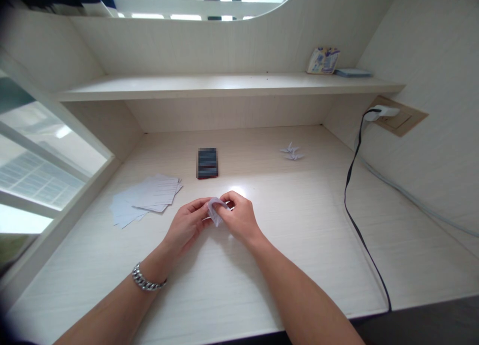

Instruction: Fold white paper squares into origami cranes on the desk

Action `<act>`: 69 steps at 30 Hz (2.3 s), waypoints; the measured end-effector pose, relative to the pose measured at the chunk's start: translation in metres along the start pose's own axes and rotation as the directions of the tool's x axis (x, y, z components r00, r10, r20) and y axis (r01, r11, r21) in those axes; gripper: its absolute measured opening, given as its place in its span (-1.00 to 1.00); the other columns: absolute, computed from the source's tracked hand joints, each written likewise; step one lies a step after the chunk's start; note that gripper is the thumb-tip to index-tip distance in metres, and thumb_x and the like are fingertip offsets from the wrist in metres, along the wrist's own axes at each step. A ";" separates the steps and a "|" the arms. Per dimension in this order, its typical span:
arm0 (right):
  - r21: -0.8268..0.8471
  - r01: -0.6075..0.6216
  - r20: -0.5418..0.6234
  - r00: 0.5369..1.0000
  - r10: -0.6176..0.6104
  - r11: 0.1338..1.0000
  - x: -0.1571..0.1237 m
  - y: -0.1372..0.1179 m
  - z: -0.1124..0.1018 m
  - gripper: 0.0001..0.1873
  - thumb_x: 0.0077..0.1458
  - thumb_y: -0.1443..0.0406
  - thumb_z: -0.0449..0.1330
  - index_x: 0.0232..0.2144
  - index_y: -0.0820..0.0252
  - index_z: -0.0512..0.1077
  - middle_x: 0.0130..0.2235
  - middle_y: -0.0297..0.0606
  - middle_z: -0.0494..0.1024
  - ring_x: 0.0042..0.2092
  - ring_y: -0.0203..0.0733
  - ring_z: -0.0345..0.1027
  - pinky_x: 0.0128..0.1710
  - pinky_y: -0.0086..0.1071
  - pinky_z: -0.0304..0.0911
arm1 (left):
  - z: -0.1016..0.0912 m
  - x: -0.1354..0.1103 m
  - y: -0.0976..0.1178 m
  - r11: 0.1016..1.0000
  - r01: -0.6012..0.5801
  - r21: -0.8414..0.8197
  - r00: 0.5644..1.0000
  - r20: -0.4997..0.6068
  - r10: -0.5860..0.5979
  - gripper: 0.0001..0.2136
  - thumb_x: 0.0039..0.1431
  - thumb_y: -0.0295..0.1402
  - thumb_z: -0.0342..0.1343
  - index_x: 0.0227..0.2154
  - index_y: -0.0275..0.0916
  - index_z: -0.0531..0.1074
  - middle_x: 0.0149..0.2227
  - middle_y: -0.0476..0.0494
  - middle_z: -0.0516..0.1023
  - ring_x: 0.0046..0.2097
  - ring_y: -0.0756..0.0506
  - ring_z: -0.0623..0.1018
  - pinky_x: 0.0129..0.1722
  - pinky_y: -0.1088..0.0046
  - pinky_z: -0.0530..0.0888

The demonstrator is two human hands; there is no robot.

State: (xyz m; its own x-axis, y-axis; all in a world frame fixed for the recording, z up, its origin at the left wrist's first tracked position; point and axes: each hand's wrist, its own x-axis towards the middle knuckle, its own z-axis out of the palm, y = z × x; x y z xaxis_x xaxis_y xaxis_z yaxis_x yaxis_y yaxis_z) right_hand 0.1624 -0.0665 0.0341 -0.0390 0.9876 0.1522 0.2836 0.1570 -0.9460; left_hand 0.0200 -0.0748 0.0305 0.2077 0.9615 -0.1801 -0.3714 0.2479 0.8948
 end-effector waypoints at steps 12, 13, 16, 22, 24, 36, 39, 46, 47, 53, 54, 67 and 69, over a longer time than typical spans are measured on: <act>0.023 -0.014 0.059 0.998 0.012 1.000 0.002 0.004 -0.002 -0.83 -0.06 0.22 0.17 -0.45 0.21 0.45 -0.47 -0.30 0.47 -0.44 -0.27 0.31 -0.45 -0.43 0.19 | -0.003 0.001 0.000 0.998 -0.020 0.062 1.000 0.010 0.019 -0.73 -0.04 -0.31 0.22 -0.26 -0.34 0.50 -0.26 -0.24 0.53 -0.26 -0.07 0.48 -0.26 0.40 0.42; 0.054 -0.023 0.089 0.996 0.018 0.998 0.003 0.005 -0.002 -0.82 -0.06 0.22 0.18 -0.43 0.22 0.46 -0.44 -0.29 0.49 -0.41 -0.26 0.32 -0.44 -0.42 0.20 | -0.003 0.002 0.000 0.998 -0.016 0.063 1.000 0.011 0.015 -0.73 -0.02 -0.31 0.21 -0.25 -0.34 0.49 -0.25 -0.25 0.52 -0.25 -0.07 0.48 -0.26 0.40 0.42; 0.143 -0.044 0.155 0.988 0.022 0.989 0.005 0.007 -0.002 -0.79 -0.05 0.23 0.19 -0.35 0.22 0.48 -0.35 -0.23 0.53 -0.34 -0.21 0.38 -0.36 -0.38 0.25 | -0.007 0.004 0.001 0.998 -0.017 0.067 1.000 0.018 0.016 -0.72 0.00 -0.31 0.19 -0.22 -0.35 0.48 -0.22 -0.28 0.52 -0.24 -0.09 0.49 -0.25 0.38 0.42; 0.140 -0.056 0.111 0.993 0.041 0.989 0.005 0.009 -0.002 -0.78 0.02 0.24 0.14 -0.31 0.19 0.52 -0.30 -0.20 0.56 -0.28 -0.15 0.41 -0.31 -0.35 0.27 | -0.012 0.006 -0.004 0.981 -0.076 0.179 0.997 -0.016 0.080 -0.70 -0.05 -0.32 0.22 -0.22 -0.33 0.49 -0.21 -0.28 0.54 -0.24 -0.11 0.50 -0.23 0.37 0.42; 0.150 -0.057 0.109 0.993 0.041 0.987 0.004 0.009 -0.001 -0.78 0.03 0.24 0.14 -0.31 0.19 0.52 -0.28 -0.19 0.56 -0.28 -0.15 0.41 -0.30 -0.35 0.28 | -0.013 0.007 -0.006 0.973 -0.088 0.213 0.994 -0.039 0.098 -0.70 -0.07 -0.33 0.23 -0.23 -0.33 0.49 -0.19 -0.29 0.54 -0.23 -0.11 0.51 -0.22 0.38 0.42; 0.106 -0.007 0.085 0.996 -0.002 0.994 0.003 0.009 0.001 -0.79 0.04 0.27 0.12 -0.30 0.18 0.51 -0.29 -0.20 0.55 -0.28 -0.16 0.41 -0.28 -0.33 0.28 | -0.008 0.005 -0.005 0.991 -0.063 0.115 0.998 -0.018 0.066 -0.68 0.02 -0.27 0.17 -0.18 -0.34 0.47 -0.18 -0.31 0.53 -0.22 -0.13 0.51 -0.22 0.33 0.44; 0.104 -0.012 0.084 0.996 0.003 0.995 0.003 0.011 0.001 -0.79 0.03 0.26 0.13 -0.30 0.18 0.52 -0.29 -0.20 0.56 -0.27 -0.15 0.41 -0.27 -0.32 0.28 | -0.010 0.006 -0.007 0.988 -0.068 0.141 0.997 -0.017 0.071 -0.68 0.01 -0.26 0.17 -0.18 -0.33 0.47 -0.20 -0.29 0.54 -0.24 -0.11 0.52 -0.23 0.34 0.44; 0.181 -0.066 0.121 0.992 0.045 0.981 0.005 0.013 0.001 -0.78 0.00 0.26 0.15 -0.31 0.18 0.53 -0.29 -0.20 0.57 -0.28 -0.15 0.42 -0.28 -0.33 0.28 | -0.016 0.010 -0.010 0.923 -0.149 0.354 0.981 -0.066 0.184 -0.72 -0.04 -0.26 0.20 -0.27 -0.31 0.51 -0.24 -0.26 0.56 -0.24 -0.14 0.53 -0.26 0.38 0.45; 0.189 -0.074 0.128 0.991 0.050 0.979 0.005 0.012 0.001 -0.78 0.00 0.26 0.15 -0.32 0.19 0.53 -0.30 -0.20 0.57 -0.28 -0.15 0.42 -0.28 -0.34 0.28 | -0.017 0.010 -0.010 0.916 -0.152 0.372 0.980 -0.065 0.189 -0.73 -0.04 -0.26 0.20 -0.28 -0.31 0.51 -0.24 -0.26 0.56 -0.23 -0.14 0.53 -0.26 0.38 0.44; 0.240 -0.146 0.172 0.979 0.106 0.960 0.003 0.008 0.001 -0.77 -0.01 0.25 0.15 -0.31 0.24 0.52 -0.31 -0.17 0.56 -0.31 -0.17 0.41 -0.34 -0.37 0.30 | -0.014 0.007 -0.006 0.943 -0.106 0.314 0.991 -0.049 0.128 -0.71 -0.04 -0.25 0.20 -0.26 -0.31 0.51 -0.24 -0.27 0.56 -0.25 -0.13 0.52 -0.27 0.38 0.43; 0.242 -0.152 0.177 0.978 0.111 0.958 0.003 0.008 0.001 -0.76 0.00 0.25 0.15 -0.30 0.24 0.51 -0.31 -0.17 0.56 -0.31 -0.17 0.41 -0.36 -0.37 0.30 | -0.012 0.006 -0.005 0.951 -0.095 0.295 0.992 -0.047 0.114 -0.70 -0.04 -0.23 0.19 -0.26 -0.31 0.51 -0.25 -0.27 0.56 -0.26 -0.13 0.52 -0.28 0.39 0.43; 0.113 -0.071 0.107 0.993 0.059 0.991 0.004 0.001 -0.005 -0.78 -0.08 0.28 0.17 -0.32 0.22 0.50 -0.28 -0.20 0.54 -0.28 -0.19 0.40 -0.33 -0.38 0.29 | -0.013 0.004 0.005 0.925 -0.014 0.379 0.998 0.064 -0.011 -0.72 -0.08 -0.20 0.21 -0.35 -0.31 0.54 -0.39 -0.19 0.55 -0.40 -0.06 0.47 -0.43 0.47 0.35; 0.125 -0.074 0.127 0.990 0.058 0.989 0.003 0.001 -0.005 -0.79 -0.09 0.30 0.17 -0.35 0.23 0.51 -0.30 -0.21 0.55 -0.29 -0.19 0.40 -0.34 -0.39 0.28 | -0.013 0.003 0.006 0.918 -0.004 0.397 0.995 0.093 -0.036 -0.72 -0.08 -0.20 0.21 -0.36 -0.31 0.55 -0.41 -0.17 0.55 -0.42 -0.05 0.46 -0.45 0.48 0.34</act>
State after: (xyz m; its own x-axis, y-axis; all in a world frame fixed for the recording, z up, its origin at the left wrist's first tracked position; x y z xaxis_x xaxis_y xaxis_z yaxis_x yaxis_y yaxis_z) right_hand 0.1674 -0.0630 0.0350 -0.1440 0.9878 0.0592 0.1637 0.0828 -0.9830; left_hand 0.0063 -0.0684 0.0302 0.3043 0.9366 -0.1736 0.0177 0.1766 0.9841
